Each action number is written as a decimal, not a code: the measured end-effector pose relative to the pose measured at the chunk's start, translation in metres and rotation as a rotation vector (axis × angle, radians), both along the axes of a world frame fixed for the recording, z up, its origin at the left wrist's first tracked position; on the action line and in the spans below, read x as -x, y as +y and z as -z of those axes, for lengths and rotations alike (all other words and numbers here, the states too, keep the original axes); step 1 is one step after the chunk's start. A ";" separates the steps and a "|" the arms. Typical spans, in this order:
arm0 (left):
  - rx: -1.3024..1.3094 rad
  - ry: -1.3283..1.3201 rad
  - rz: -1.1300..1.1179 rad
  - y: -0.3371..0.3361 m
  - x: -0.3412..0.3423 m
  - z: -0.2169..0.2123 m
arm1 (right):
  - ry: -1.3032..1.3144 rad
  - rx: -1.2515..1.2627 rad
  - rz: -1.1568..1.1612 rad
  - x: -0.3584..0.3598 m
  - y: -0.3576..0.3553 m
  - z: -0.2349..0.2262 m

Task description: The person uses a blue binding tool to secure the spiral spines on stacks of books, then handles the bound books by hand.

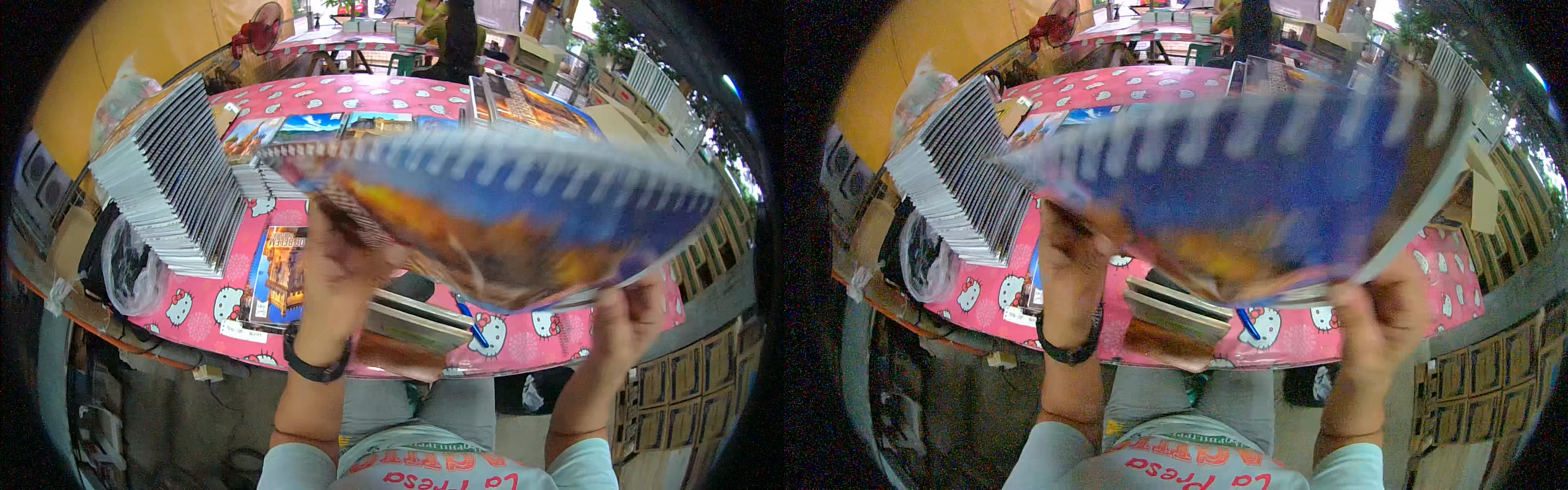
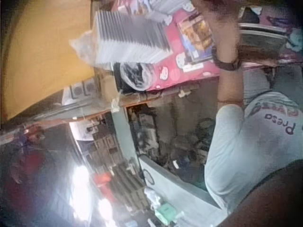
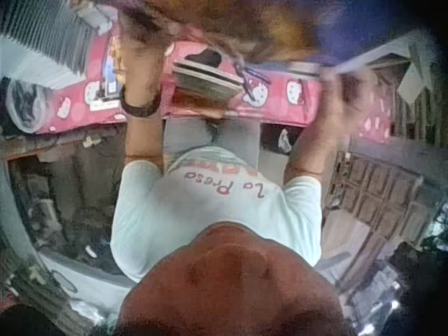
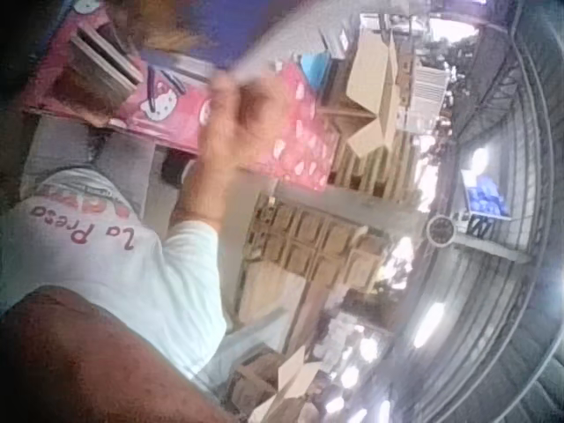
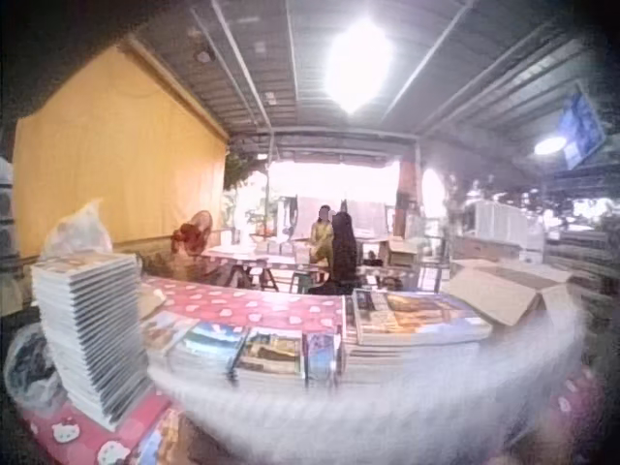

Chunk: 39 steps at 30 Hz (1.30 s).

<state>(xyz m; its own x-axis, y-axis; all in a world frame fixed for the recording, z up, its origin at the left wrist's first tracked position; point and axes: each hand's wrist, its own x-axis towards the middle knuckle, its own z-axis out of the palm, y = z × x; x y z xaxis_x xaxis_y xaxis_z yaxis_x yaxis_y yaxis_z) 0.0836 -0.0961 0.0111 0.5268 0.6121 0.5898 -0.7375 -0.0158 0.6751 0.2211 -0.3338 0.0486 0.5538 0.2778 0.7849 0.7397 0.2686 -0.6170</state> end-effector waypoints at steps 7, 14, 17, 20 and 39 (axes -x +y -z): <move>-0.198 0.365 0.000 0.030 0.019 0.059 | 0.221 0.464 -0.098 0.005 0.011 0.111; -0.117 0.493 0.033 0.026 0.025 0.041 | 0.177 0.517 -0.069 0.010 0.010 0.115; -0.155 0.452 0.023 0.025 0.021 0.050 | 0.199 0.506 -0.067 0.005 0.009 0.116; -0.170 0.435 -0.017 0.021 0.021 0.051 | 0.078 0.578 -0.034 0.003 0.008 0.106; -0.190 0.607 -0.012 0.043 0.027 0.077 | 0.084 0.757 -0.246 -0.004 0.011 0.106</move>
